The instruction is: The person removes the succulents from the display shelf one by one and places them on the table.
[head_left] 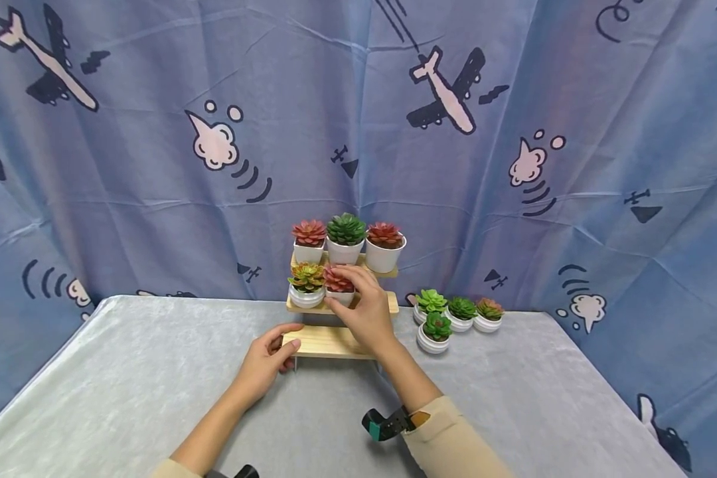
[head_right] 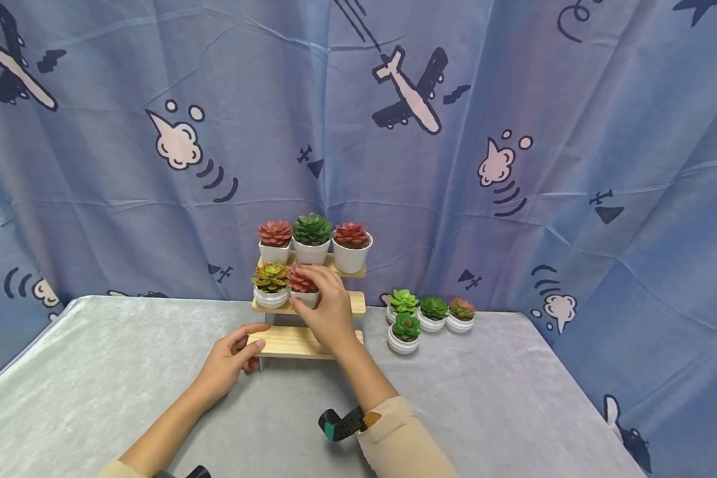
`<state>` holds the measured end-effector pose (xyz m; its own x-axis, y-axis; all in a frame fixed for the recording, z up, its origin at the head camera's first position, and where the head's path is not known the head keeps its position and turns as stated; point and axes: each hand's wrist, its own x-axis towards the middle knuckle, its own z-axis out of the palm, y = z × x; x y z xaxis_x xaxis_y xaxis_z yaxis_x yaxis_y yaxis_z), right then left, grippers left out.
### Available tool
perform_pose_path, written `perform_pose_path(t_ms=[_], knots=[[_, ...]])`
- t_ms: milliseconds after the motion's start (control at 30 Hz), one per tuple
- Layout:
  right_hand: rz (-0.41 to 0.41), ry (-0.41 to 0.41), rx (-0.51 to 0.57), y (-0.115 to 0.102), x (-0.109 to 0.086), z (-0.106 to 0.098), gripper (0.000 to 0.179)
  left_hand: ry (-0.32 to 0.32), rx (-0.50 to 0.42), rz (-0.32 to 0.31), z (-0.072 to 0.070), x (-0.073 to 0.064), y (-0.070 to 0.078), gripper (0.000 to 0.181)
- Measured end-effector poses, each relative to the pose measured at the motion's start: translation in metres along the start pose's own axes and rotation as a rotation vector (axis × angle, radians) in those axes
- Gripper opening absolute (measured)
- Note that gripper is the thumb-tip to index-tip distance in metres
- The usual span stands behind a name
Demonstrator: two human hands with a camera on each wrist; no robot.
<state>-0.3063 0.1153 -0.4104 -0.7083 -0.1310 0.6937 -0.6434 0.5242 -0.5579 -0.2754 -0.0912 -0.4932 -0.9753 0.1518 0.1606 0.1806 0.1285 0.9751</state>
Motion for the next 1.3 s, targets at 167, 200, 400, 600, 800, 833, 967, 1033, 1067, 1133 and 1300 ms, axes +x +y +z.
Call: perform_pose_path(t_ms=[167, 200, 400, 600, 800, 833, 967, 1033, 1067, 1133, 1300], knots=[[-0.008, 0.004, 0.001, 0.000, -0.001, 0.000, 0.047, -0.002, 0.004, 0.009, -0.001, 0.000, 0.000, 0.033], [-0.009, 0.005, 0.001, 0.001, -0.001, -0.001, 0.047, -0.003, 0.006, 0.010, -0.001, 0.000, 0.000, 0.034], [-0.035, 0.016, 0.010, 0.004, -0.003, -0.005, 0.049, 0.002, 0.012, -0.001, -0.001, 0.000, -0.001, 0.033], [-0.037, 0.039, 0.011, 0.008, -0.005, -0.011, 0.048, -0.001, 0.015, 0.009, -0.001, 0.000, -0.001, 0.033], [-0.023, 0.052, 0.000, 0.012, -0.009, -0.017, 0.048, -0.008, 0.010, 0.001, -0.001, 0.000, -0.001, 0.033], [-0.020, 0.060, -0.006, 0.013, -0.009, -0.018, 0.048, -0.010, 0.009, 0.001, -0.001, 0.001, -0.001, 0.033], [-0.005, 0.096, -0.031, 0.016, -0.013, -0.024, 0.048, -0.012, 0.007, 0.004, 0.000, 0.001, 0.000, 0.034], [-0.004, 0.113, -0.055, 0.018, -0.014, -0.027, 0.048, -0.009, 0.005, 0.004, 0.000, 0.001, 0.000, 0.034], [-0.003, 0.121, -0.061, 0.019, -0.015, -0.028, 0.048, -0.007, 0.007, 0.003, 0.000, 0.000, 0.000, 0.034], [-0.002, 0.136, -0.074, 0.021, -0.016, -0.031, 0.048, -0.005, 0.009, 0.003, 0.000, 0.000, 0.000, 0.034], [0.006, 0.155, -0.016, 0.022, -0.020, -0.037, 0.048, -0.007, 0.009, 0.010, 0.000, -0.001, 0.001, 0.034]])
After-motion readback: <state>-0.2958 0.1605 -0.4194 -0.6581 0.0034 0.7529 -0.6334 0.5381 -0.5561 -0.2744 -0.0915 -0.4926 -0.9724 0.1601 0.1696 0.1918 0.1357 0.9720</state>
